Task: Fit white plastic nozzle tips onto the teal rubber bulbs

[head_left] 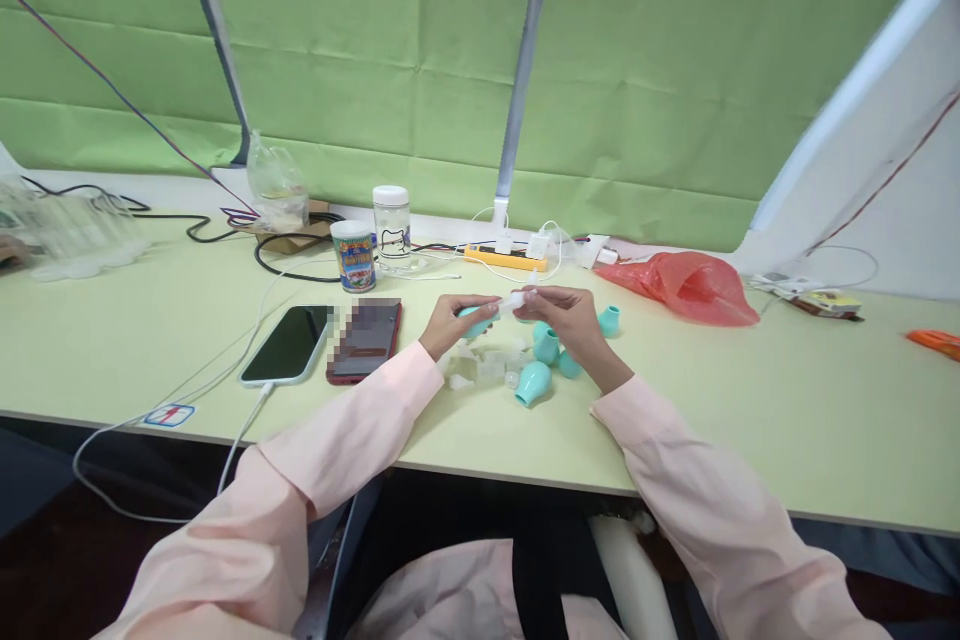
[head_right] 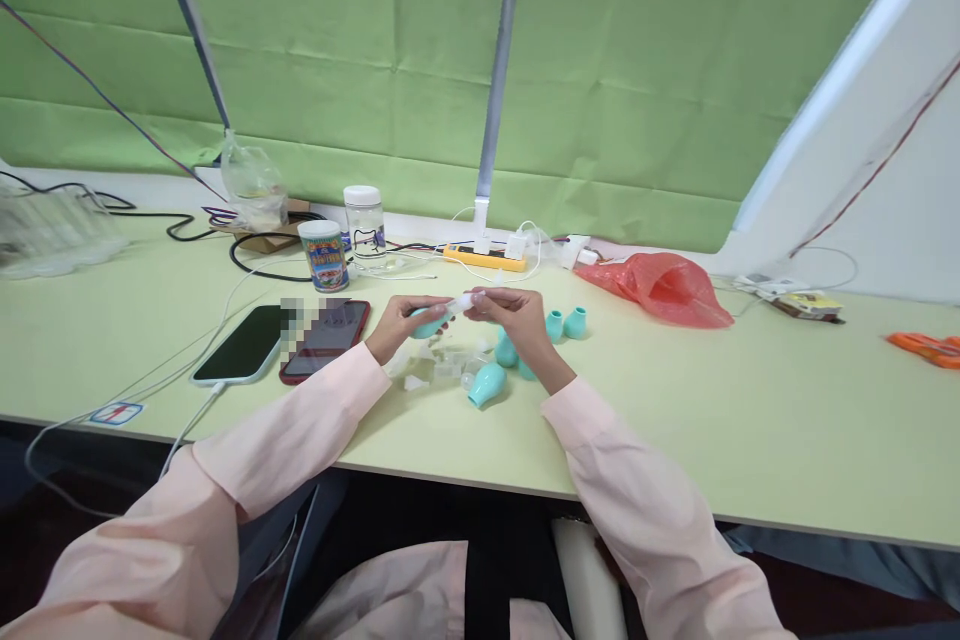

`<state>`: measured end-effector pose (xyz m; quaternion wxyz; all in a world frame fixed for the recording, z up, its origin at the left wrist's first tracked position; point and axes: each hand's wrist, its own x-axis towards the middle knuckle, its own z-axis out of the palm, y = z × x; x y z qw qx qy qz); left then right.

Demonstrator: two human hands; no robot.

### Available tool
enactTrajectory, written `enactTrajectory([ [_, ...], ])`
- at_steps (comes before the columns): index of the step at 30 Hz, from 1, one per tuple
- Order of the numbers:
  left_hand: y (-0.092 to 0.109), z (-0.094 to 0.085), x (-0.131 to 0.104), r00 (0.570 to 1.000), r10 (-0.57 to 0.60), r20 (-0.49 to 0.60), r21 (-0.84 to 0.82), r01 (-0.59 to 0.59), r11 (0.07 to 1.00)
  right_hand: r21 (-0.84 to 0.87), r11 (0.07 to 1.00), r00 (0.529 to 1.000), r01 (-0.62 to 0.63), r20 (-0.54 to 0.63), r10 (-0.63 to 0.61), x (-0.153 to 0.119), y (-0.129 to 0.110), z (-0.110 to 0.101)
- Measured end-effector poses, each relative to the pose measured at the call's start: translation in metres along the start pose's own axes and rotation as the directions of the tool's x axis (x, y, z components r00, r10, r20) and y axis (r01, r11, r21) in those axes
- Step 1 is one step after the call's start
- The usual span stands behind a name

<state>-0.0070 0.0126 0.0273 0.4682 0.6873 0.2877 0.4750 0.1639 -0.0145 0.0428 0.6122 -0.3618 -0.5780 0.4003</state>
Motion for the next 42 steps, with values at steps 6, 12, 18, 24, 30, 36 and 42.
enactTrajectory([
  [6, -0.007, -0.013, 0.008, 0.957, 0.189, -0.221, 0.443, -0.074, 0.894, -0.319, 0.938, 0.969, 0.135, -0.157, -0.193, 0.027, 0.004, -0.019],
  [12, -0.016, -0.021, 0.010, 0.986, 0.147, -0.078, 0.840, -0.014, 0.543, -0.472, 0.881, 0.982, 0.037, -0.146, -0.119, 0.045, 0.028, -0.028],
  [18, -0.017, -0.026, 0.008, 0.991, 0.115, -0.076, 0.918, 0.024, 0.396, -0.497, 0.864, 0.984, 0.083, -0.096, -0.150, 0.042, 0.036, -0.022],
  [24, -0.017, -0.029, 0.009, 1.000, 0.027, 0.003, 0.932, -0.012, 0.363, -0.660, 0.733, 0.977, 0.163, 0.003, -0.215, 0.040, 0.038, -0.017],
  [30, -0.016, -0.020, 0.004, 0.980, 0.120, 0.157, 0.921, -0.189, 0.339, -0.826, 0.556, 0.967, 0.091, -0.059, -0.246, 0.035, 0.031, -0.016],
  [36, -0.008, -0.016, -0.002, 0.950, 0.147, 0.275, 0.906, -0.308, 0.291, -0.877, 0.383, 0.923, 0.289, 0.150, -0.354, 0.015, 0.018, -0.002],
  [42, -0.009, -0.017, -0.002, 0.943, 0.179, 0.280, 0.907, -0.321, 0.273, -0.790, 0.290, 0.811, 0.540, 0.581, 0.071, 0.000, 0.018, 0.014],
])
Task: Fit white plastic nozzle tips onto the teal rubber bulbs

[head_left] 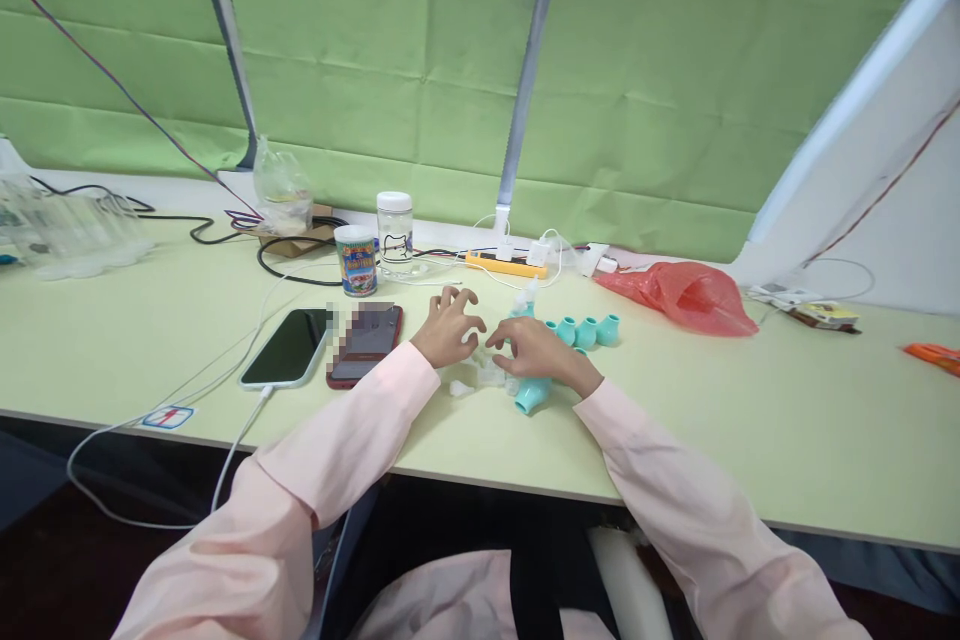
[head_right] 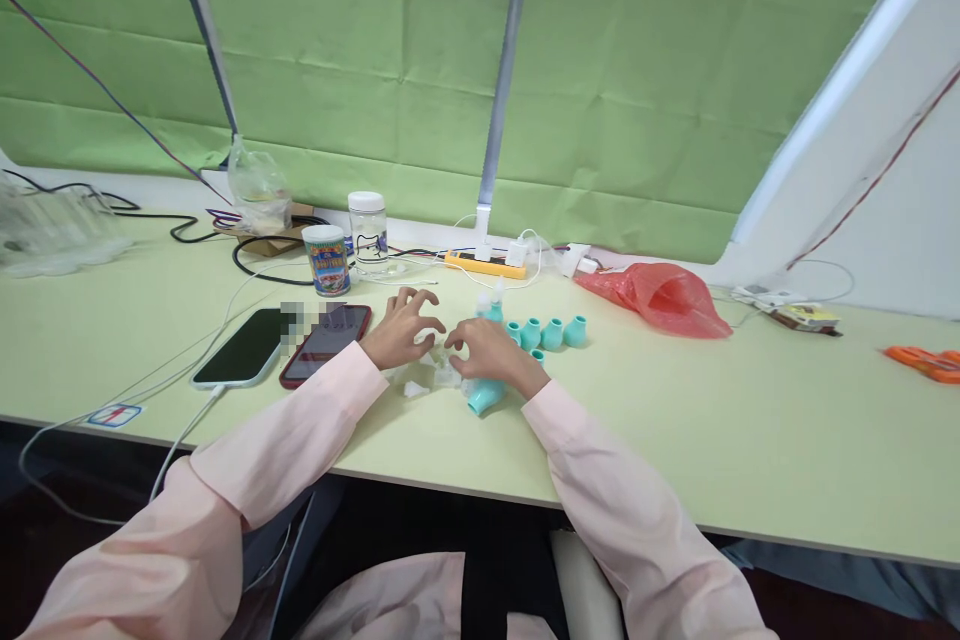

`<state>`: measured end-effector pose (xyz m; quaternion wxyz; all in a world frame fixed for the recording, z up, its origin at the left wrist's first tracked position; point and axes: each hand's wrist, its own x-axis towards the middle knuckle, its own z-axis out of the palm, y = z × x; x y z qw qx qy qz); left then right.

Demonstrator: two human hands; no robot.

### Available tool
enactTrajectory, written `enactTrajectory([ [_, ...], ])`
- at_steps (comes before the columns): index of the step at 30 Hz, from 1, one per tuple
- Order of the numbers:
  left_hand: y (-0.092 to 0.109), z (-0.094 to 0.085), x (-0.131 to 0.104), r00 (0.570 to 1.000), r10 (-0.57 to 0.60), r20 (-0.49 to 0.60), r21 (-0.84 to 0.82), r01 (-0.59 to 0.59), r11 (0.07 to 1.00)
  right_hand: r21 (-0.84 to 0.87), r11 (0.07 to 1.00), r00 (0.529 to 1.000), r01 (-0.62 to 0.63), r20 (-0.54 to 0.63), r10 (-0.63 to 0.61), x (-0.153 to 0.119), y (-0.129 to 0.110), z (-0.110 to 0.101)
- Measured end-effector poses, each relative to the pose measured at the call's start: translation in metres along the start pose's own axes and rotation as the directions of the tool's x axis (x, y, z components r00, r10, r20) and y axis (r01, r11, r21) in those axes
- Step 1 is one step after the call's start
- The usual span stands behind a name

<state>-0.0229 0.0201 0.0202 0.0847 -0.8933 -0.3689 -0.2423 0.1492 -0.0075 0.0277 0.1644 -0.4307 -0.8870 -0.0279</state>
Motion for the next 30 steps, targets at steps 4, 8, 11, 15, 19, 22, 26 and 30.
enactTrajectory([
  [4, 0.005, 0.014, -0.003, 0.988, 0.016, 0.154, 0.033, -0.021, 0.999, -0.070, 0.997, 0.994, 0.014, 0.108, -0.006, 0.000, 0.004, 0.005],
  [8, 0.010, 0.024, -0.004, 0.983, -0.043, 0.181, 0.046, 0.035, 0.998, -0.076, 0.997, 0.989, 0.005, 0.146, 0.006, 0.001, 0.008, 0.008],
  [11, 0.011, 0.030, -0.002, 0.982, -0.086, 0.169, 0.042, 0.080, 0.996, -0.078, 0.997, 0.991, -0.028, 0.130, 0.038, 0.001, 0.008, 0.008],
  [15, 0.011, 0.036, -0.001, 0.979, -0.135, 0.155, 0.056, 0.127, 0.990, -0.040, 0.998, 0.987, -0.055, 0.146, 0.060, 0.000, 0.007, 0.009],
  [19, 0.011, 0.036, -0.001, 0.976, -0.146, 0.159, 0.056, 0.138, 0.989, -0.013, 0.998, 0.988, -0.055, 0.147, 0.057, 0.000, 0.008, 0.010],
  [22, 0.010, 0.037, 0.000, 0.974, -0.162, 0.161, 0.040, 0.157, 0.987, 0.062, 0.993, 0.994, -0.096, 0.057, 0.093, 0.000, 0.010, 0.009],
  [26, 0.010, 0.037, 0.000, 0.979, -0.156, 0.134, 0.013, 0.155, 0.988, 0.434, 0.888, 0.967, -0.155, -0.115, 0.226, -0.001, 0.008, 0.007],
  [30, 0.012, 0.027, 0.001, 0.983, -0.181, 0.036, -0.055, 0.182, 0.982, 0.840, 0.536, 0.927, -0.086, -0.129, 0.351, -0.007, -0.008, 0.005],
])
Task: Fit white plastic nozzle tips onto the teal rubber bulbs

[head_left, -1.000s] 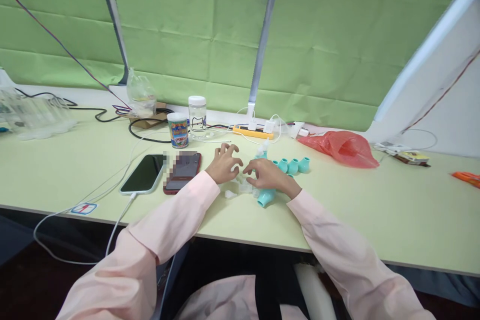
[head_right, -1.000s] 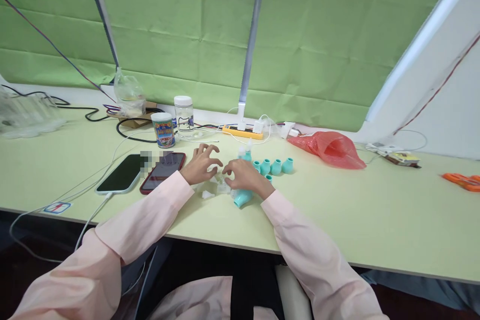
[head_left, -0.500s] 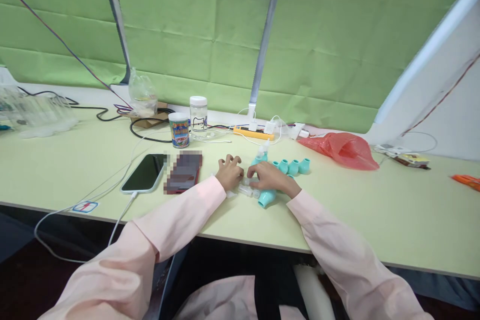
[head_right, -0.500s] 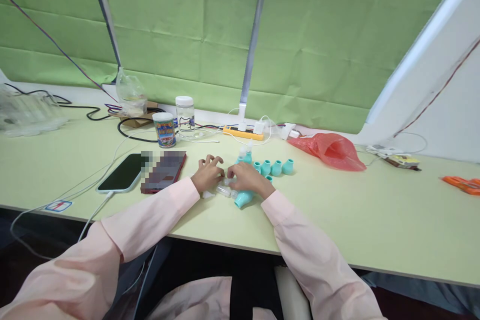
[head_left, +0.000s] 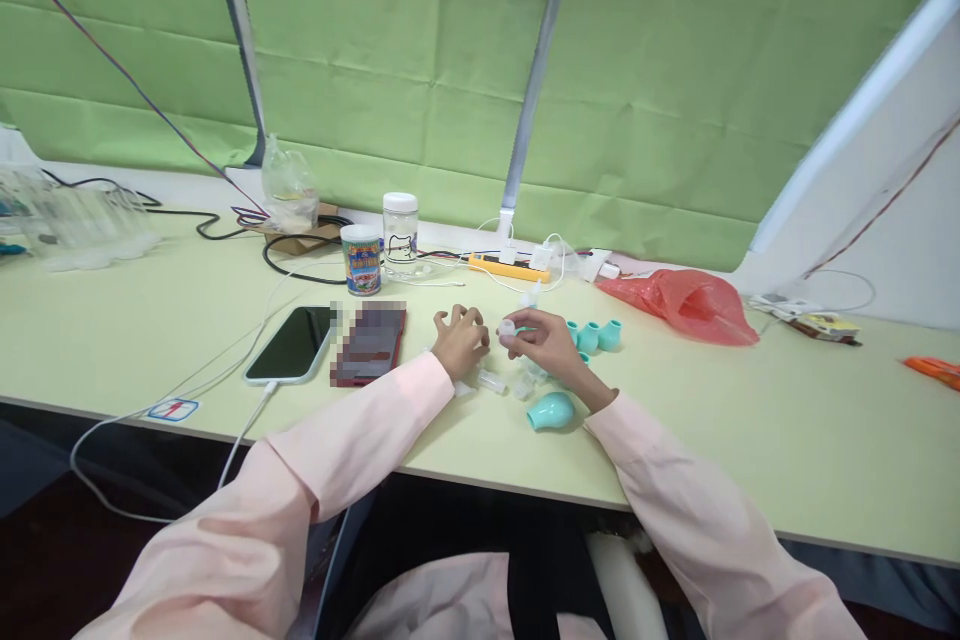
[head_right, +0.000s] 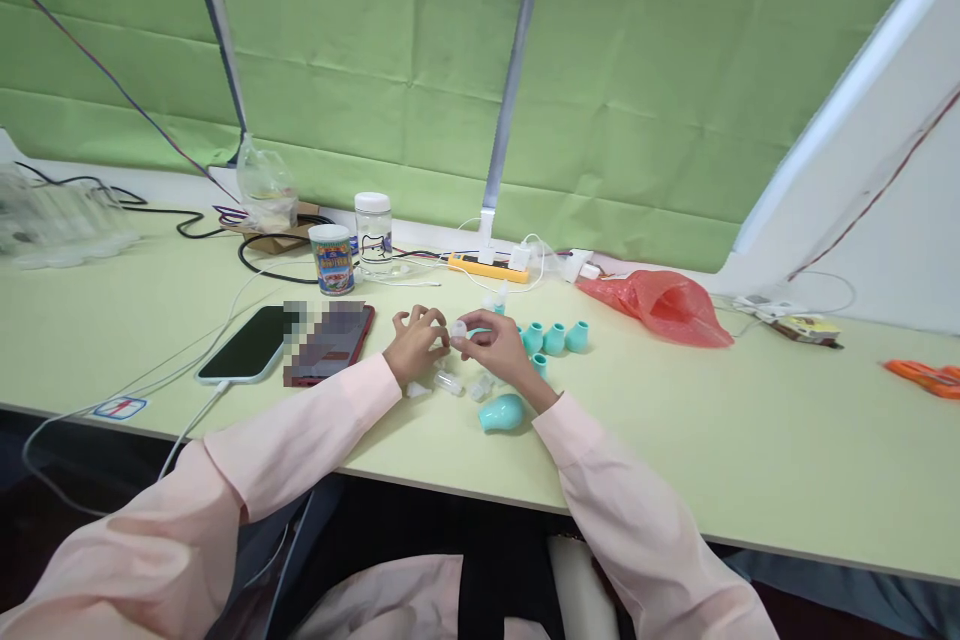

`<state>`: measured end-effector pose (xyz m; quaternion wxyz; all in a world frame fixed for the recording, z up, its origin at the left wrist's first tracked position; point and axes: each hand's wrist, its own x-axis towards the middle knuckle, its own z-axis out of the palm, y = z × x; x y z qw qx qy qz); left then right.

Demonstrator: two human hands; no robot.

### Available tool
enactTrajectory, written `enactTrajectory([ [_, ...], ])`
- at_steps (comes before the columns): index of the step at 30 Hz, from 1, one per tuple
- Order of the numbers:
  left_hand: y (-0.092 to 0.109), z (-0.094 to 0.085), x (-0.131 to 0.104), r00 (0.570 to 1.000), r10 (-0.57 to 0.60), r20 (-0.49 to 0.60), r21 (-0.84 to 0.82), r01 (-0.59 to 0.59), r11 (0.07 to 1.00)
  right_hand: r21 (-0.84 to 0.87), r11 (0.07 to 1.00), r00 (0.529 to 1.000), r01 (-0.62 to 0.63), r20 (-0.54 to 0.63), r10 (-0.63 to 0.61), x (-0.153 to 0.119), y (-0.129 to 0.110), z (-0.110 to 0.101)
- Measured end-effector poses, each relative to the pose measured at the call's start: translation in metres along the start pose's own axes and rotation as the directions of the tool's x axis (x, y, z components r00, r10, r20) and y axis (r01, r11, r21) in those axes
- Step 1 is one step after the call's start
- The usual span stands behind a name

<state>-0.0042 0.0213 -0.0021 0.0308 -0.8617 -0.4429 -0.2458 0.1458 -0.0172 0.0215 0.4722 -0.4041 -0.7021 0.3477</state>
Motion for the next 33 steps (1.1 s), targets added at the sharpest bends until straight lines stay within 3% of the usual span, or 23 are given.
enactTrajectory([
  [3, 0.003, -0.011, 0.001, 0.993, -0.063, -0.095, -0.097, 0.054, 0.994, 0.299, 0.953, 0.992, -0.045, 0.126, 0.007, -0.012, -0.012, 0.005],
  [5, 0.004, -0.017, 0.002, 0.985, -0.105, -0.136, -0.169, 0.082, 0.982, 0.390, 0.910, 0.926, -0.141, 0.377, -0.018, -0.020, -0.023, 0.005],
  [6, 0.004, -0.018, 0.002, 0.982, -0.120, -0.149, -0.203, 0.088, 0.975, 0.374, 0.903, 0.835, -0.212, 0.550, -0.032, -0.023, -0.028, 0.004],
  [7, 0.004, -0.019, 0.002, 0.979, -0.130, -0.156, -0.240, 0.090, 0.967, 0.311, 0.908, 0.689, -0.280, 0.724, -0.036, -0.026, -0.033, 0.003],
  [9, 0.003, -0.021, 0.003, 0.976, -0.144, -0.166, -0.318, 0.086, 0.944, 0.098, 0.936, 0.273, -0.337, 0.962, -0.003, -0.030, -0.040, 0.003],
  [10, 0.002, -0.021, 0.003, 0.974, -0.149, -0.173, -0.357, 0.078, 0.931, 0.003, 0.946, 0.084, -0.325, 0.996, 0.025, -0.031, -0.041, 0.003],
  [11, 0.002, -0.021, 0.003, 0.971, -0.151, -0.184, -0.392, 0.069, 0.917, -0.063, 0.951, -0.045, -0.304, 0.998, 0.052, -0.032, -0.040, 0.004],
  [12, 0.001, -0.022, 0.003, 0.968, -0.155, -0.196, -0.422, 0.060, 0.904, -0.105, 0.953, -0.104, -0.284, 0.992, 0.078, -0.032, -0.038, 0.005],
  [13, 0.000, -0.022, 0.004, 0.965, -0.161, -0.207, -0.446, 0.054, 0.894, -0.123, 0.955, -0.107, -0.271, 0.989, 0.097, -0.031, -0.035, 0.006],
  [14, 0.000, -0.022, 0.004, 0.963, -0.167, -0.214, -0.463, 0.051, 0.885, -0.126, 0.956, -0.065, -0.265, 0.992, 0.112, -0.030, -0.030, 0.006],
  [15, -0.001, -0.022, 0.004, 0.961, -0.173, -0.215, -0.476, 0.051, 0.878, -0.111, 0.956, 0.015, -0.270, 0.993, 0.119, -0.029, -0.026, 0.005],
  [17, -0.001, -0.021, 0.005, 0.959, -0.183, -0.215, -0.492, 0.056, 0.869, -0.029, 0.952, 0.236, -0.305, 0.966, 0.105, -0.026, -0.017, 0.001],
  [19, -0.001, -0.021, 0.005, 0.958, -0.186, -0.218, -0.503, 0.053, 0.863, 0.097, 0.940, 0.481, -0.327, 0.873, 0.077, -0.024, -0.010, -0.004],
  [20, 0.000, -0.021, 0.005, 0.957, -0.187, -0.220, -0.509, 0.051, 0.859, 0.154, 0.935, 0.582, -0.321, 0.810, 0.067, -0.022, -0.007, -0.007],
  [21, 0.000, -0.021, 0.005, 0.956, -0.190, -0.223, -0.517, 0.050, 0.854, 0.200, 0.931, 0.664, -0.305, 0.745, 0.058, -0.021, -0.005, -0.009],
  [23, 0.002, -0.022, 0.005, 0.955, -0.203, -0.217, -0.554, 0.051, 0.831, 0.276, 0.923, 0.785, -0.268, 0.618, 0.043, -0.018, -0.001, -0.013],
  [27, 0.003, -0.026, 0.004, 0.969, -0.229, -0.092, -0.746, 0.085, 0.661, 0.422, 0.876, 0.931, -0.234, 0.356, 0.077, -0.013, 0.007, -0.015],
  [30, 0.004, -0.029, 0.003, 0.983, -0.170, 0.064, -0.874, 0.137, 0.465, 0.469, 0.854, 0.969, -0.226, 0.202, 0.146, -0.011, 0.011, -0.013],
  [33, 0.005, -0.030, 0.002, 0.983, -0.088, 0.162, -0.916, 0.183, 0.358, 0.475, 0.854, 0.977, -0.214, 0.116, 0.180, -0.009, 0.012, -0.010],
])
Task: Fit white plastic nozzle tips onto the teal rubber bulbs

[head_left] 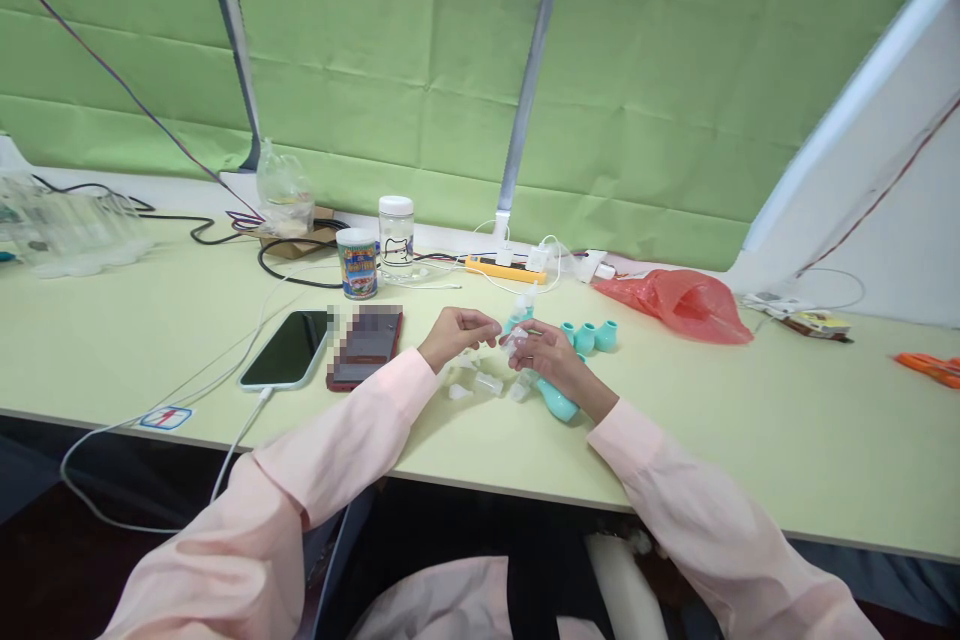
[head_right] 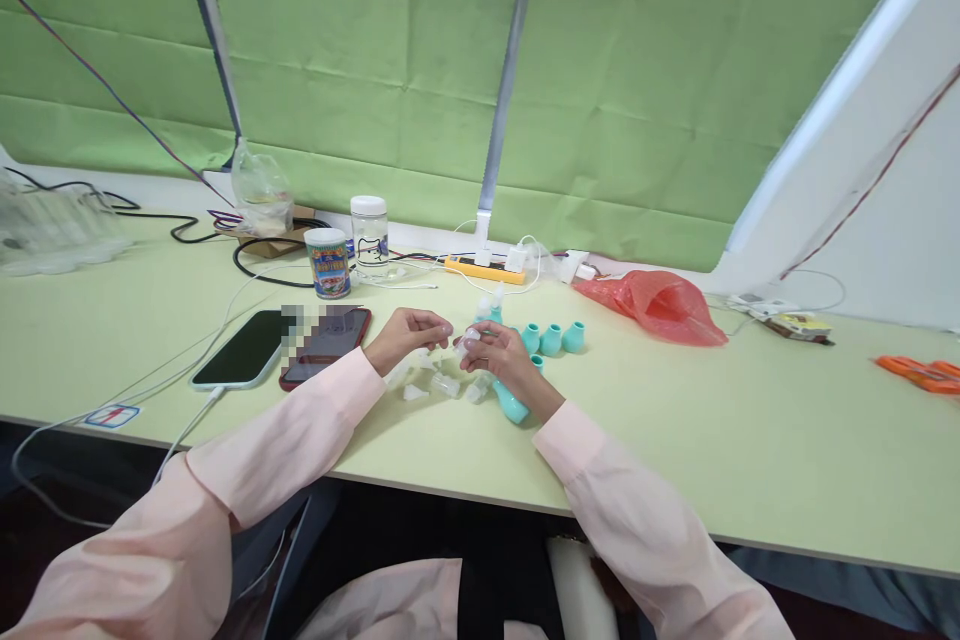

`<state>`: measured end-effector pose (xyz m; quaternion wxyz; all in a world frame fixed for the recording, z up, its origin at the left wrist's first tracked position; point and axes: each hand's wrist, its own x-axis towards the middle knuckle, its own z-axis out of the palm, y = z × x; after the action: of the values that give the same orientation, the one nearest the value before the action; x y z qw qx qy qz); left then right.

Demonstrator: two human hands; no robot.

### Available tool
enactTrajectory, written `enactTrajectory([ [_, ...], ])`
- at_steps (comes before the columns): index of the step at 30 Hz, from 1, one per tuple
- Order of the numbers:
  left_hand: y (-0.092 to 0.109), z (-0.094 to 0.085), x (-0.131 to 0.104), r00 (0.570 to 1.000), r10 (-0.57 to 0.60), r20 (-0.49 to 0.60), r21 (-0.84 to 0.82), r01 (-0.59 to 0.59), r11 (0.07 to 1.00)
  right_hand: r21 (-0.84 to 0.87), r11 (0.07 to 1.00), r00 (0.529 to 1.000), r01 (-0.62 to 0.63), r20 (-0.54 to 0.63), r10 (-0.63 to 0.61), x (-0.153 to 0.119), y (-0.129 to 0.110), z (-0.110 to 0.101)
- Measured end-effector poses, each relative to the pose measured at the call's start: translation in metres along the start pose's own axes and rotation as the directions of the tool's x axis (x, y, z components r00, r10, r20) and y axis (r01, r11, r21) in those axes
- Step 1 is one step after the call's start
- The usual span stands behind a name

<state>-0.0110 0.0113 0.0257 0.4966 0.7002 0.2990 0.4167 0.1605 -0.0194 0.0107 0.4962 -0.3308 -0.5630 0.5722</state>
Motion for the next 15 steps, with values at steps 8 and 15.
enactTrajectory([
  [8, 0.0019, 0.0031, -0.0020, 0.997, 0.034, 0.064, 0.049, -0.037, 0.998, -0.010, 1.000, 0.997, -0.003, -0.077, 0.002, -0.0008, -0.0007, 0.0043],
  [15, 0.0009, 0.0032, -0.0022, 0.997, 0.053, 0.061, 0.055, -0.057, 0.997, 0.001, 1.000, 0.993, 0.016, -0.116, -0.015, -0.0007, 0.0012, 0.0042],
])
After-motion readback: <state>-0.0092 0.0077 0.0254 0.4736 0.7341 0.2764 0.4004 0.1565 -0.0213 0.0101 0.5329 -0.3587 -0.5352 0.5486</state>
